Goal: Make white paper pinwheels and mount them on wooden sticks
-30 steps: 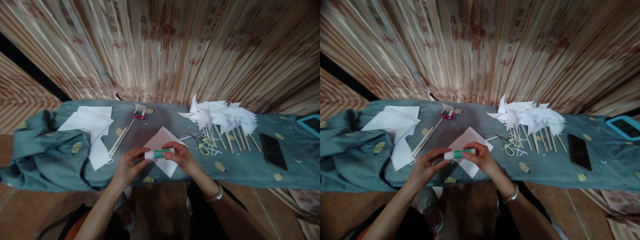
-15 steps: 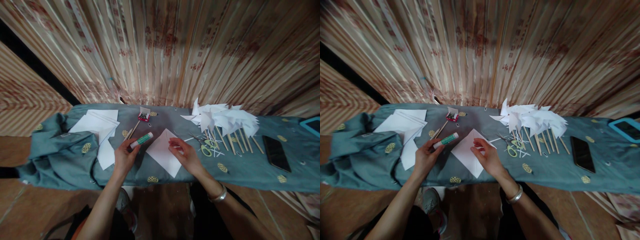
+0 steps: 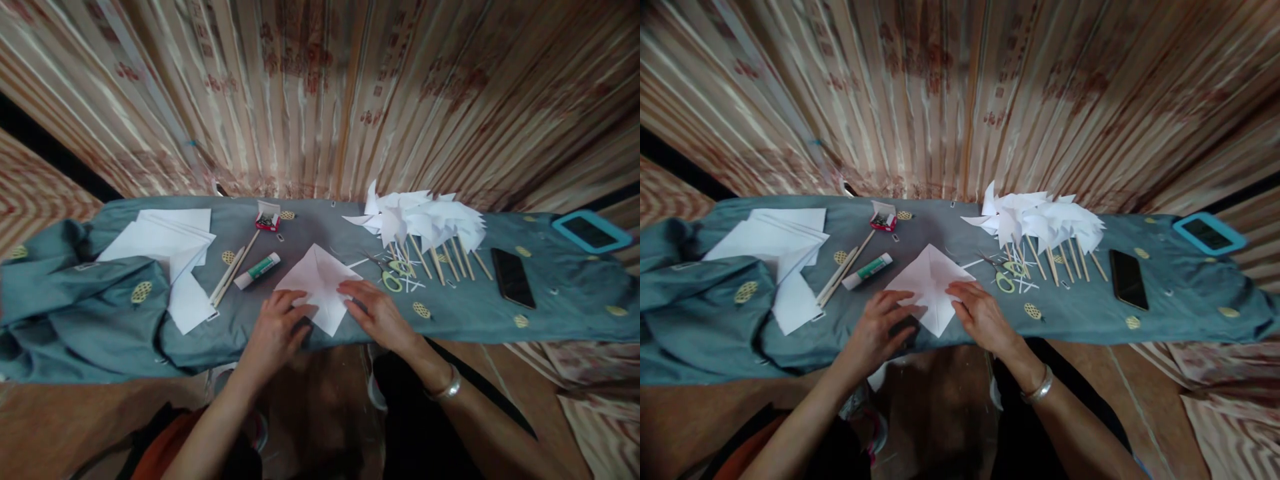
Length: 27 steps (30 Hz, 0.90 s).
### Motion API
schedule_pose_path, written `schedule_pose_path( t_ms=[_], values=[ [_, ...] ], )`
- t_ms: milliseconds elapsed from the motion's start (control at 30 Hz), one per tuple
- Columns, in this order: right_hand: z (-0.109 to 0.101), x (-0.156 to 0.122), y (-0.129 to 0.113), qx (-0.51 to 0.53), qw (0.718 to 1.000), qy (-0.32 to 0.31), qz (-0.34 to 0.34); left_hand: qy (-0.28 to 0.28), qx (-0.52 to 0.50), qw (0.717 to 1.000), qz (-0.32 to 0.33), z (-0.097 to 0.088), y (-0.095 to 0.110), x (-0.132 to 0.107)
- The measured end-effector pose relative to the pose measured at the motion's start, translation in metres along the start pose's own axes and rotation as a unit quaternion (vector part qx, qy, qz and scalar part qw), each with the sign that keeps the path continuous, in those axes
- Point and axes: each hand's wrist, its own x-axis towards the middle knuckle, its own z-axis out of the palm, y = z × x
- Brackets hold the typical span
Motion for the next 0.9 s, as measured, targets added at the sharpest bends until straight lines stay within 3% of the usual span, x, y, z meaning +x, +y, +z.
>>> schedule_pose_path(
  t_ms=[67, 167, 533, 900],
  values=[
    [0.004, -0.006, -0.001, -0.013, 0.999, -0.023, -0.019, -0.037, -0.005, 0.999, 0.008, 0.008, 0.011, 0.001],
    [0.013, -0.014, -0.003, -0.033, 0.998, -0.049, -0.035, -0.05, -0.004, 0.999, 0.008, 0.016, 0.013, 0.005],
    [0.01, -0.003, -0.006, 0.009, 0.997, -0.072, -0.032, 0.032, 0.047, 0.994, 0.091, 0.029, -0.002, 0.004],
    [0.03, 0.017, 0.001, 0.151, 0.987, 0.021, 0.054, 0.049, -0.062, 0.997, -0.004, 0.026, -0.001, 0.011]
  ],
)
